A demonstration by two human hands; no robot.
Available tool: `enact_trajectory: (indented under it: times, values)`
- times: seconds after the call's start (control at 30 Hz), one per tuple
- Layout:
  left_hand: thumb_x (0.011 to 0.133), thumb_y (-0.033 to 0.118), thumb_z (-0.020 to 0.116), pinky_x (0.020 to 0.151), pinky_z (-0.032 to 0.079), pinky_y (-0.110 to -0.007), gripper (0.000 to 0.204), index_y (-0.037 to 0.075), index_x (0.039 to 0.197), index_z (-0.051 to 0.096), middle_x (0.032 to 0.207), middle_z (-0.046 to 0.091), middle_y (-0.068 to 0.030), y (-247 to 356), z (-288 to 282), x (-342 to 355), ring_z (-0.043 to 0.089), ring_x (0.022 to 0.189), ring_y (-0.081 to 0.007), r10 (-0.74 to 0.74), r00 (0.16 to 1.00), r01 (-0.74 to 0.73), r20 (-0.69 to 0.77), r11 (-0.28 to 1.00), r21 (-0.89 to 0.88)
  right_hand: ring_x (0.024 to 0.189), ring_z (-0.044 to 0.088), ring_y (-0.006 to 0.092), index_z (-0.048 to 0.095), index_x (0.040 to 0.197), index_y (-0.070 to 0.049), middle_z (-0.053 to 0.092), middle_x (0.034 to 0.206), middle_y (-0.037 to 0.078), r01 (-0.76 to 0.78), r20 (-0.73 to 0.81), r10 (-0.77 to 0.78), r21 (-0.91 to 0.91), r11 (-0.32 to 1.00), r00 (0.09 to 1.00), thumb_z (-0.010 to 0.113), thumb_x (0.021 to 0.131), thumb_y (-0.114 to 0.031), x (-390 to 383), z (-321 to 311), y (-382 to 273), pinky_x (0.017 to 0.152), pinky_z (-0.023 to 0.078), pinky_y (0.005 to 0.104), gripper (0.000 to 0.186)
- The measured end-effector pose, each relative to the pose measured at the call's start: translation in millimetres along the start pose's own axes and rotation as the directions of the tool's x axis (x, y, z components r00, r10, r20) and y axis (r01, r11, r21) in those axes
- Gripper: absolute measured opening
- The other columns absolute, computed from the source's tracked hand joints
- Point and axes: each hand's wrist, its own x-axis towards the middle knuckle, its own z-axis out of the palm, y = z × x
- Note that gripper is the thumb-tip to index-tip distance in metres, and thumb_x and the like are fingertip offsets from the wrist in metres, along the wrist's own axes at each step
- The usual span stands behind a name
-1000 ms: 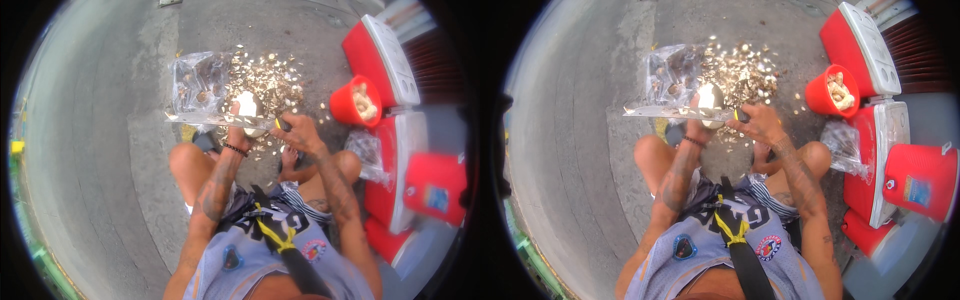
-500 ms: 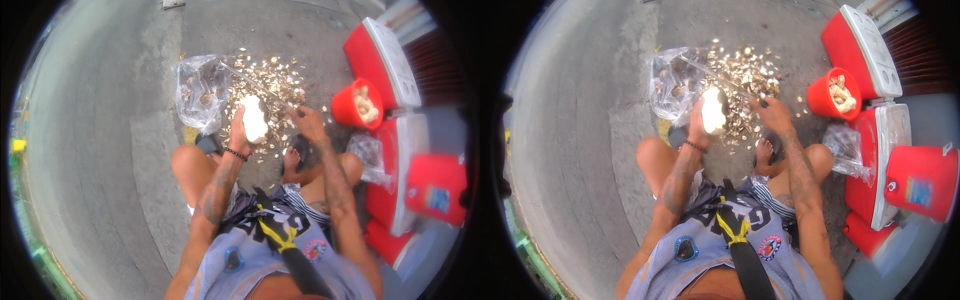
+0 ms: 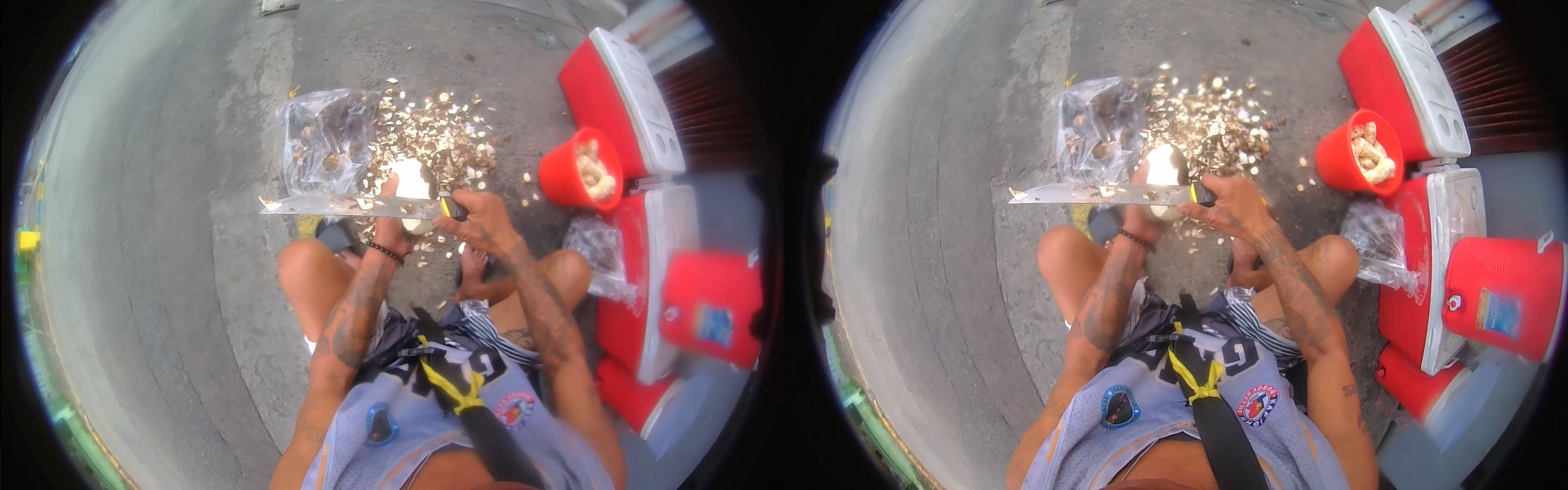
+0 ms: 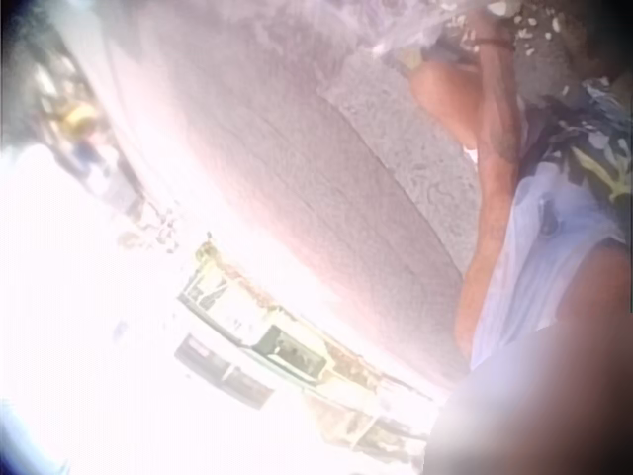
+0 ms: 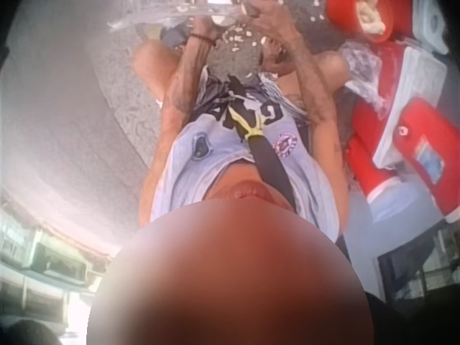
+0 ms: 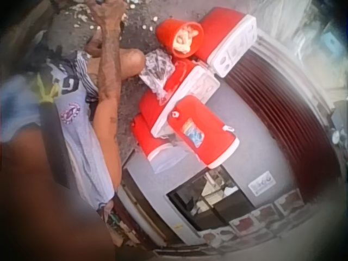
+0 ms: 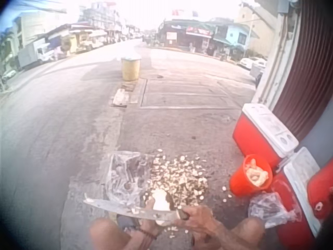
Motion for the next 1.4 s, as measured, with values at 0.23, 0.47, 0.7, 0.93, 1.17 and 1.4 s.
enact_trajectory:
  times: [0.23,0.47,0.7,0.93,1.17,1.4]
  values:
    - [0.104,0.046,0.042,0.062,0.058,-0.031,0.052,0.004,0.133,0.052,0.106,0.067,-0.0089,-7,17,-14,0.067,0.083,-0.0166,0.045,0.996,-0.059,0.075,0.98,0.19,0.067,0.064,0.0244,0.069,0.085,0.0,0.065,0.07,0.015,-0.531,-0.021,0.531,-0.027,0.847,0.847,0.058,0.087,-0.07,14,-22,32,0.064,0.049,0.0402,0.071]
    - [0.104,0.045,0.039,0.067,0.058,-0.032,0.048,0.004,0.125,0.056,0.103,0.067,-0.008,5,12,0,0.067,0.084,-0.0173,0.073,0.995,-0.058,-0.066,0.975,0.214,0.068,0.062,0.0246,0.062,0.08,-0.003,0.062,0.07,0.012,-0.258,0.092,0.25,0.077,0.963,0.964,0.06,0.085,-0.072,-11,-15,2,0.063,0.048,0.039,0.07]
    - [0.105,0.046,0.04,0.078,0.057,-0.033,0.049,0.004,0.127,0.055,0.108,0.066,-0.0093,9,7,-9,0.066,0.093,-0.0174,0.031,0.997,-0.008,-0.075,0.955,0.296,0.066,0.062,0.0276,0.063,0.08,-0.003,0.062,0.07,0.014,-0.181,0.064,0.18,0.012,0.983,0.982,0.061,0.083,-0.074,1,-14,8,0.061,0.048,0.0409,0.071]
    - [0.105,0.047,0.039,0.058,0.056,-0.029,0.048,0.006,0.122,0.057,0.094,0.065,-0.0065,5,28,-17,0.066,0.072,-0.016,0.097,0.994,-0.105,0.048,0.972,0.211,0.072,0.063,0.0275,0.064,0.085,0.001,0.063,0.075,0.018,-0.522,0.012,0.522,0.044,0.852,0.853,0.059,0.085,-0.073,5,-21,40,0.067,0.048,0.0404,0.074]
    - [0.105,0.046,0.038,0.054,0.058,-0.032,0.05,0.002,0.12,0.057,0.096,0.068,-0.0111,12,11,-10,0.069,0.073,-0.02,0.045,0.984,-0.089,0.171,0.961,0.26,0.064,0.048,0.0193,0.059,0.08,0.001,0.052,0.066,0.012,-0.229,0.027,0.227,0.115,0.967,0.973,0.065,0.088,-0.059,-6,-29,8,0.059,0.041,0.038,0.061]
    - [0.104,0.042,0.042,0.064,0.056,-0.03,0.047,0.002,0.126,0.055,0.1,0.066,-0.0091,9,10,-13,0.067,0.079,-0.0177,0.002,0.995,-0.028,0.098,0.965,0.262,0.079,0.066,0.0299,0.068,0.093,0.0,0.068,0.083,0.019,-0.223,0.149,0.216,0.032,0.974,0.965,0.06,0.084,-0.073,4,-34,21,0.071,0.051,0.0432,0.074]
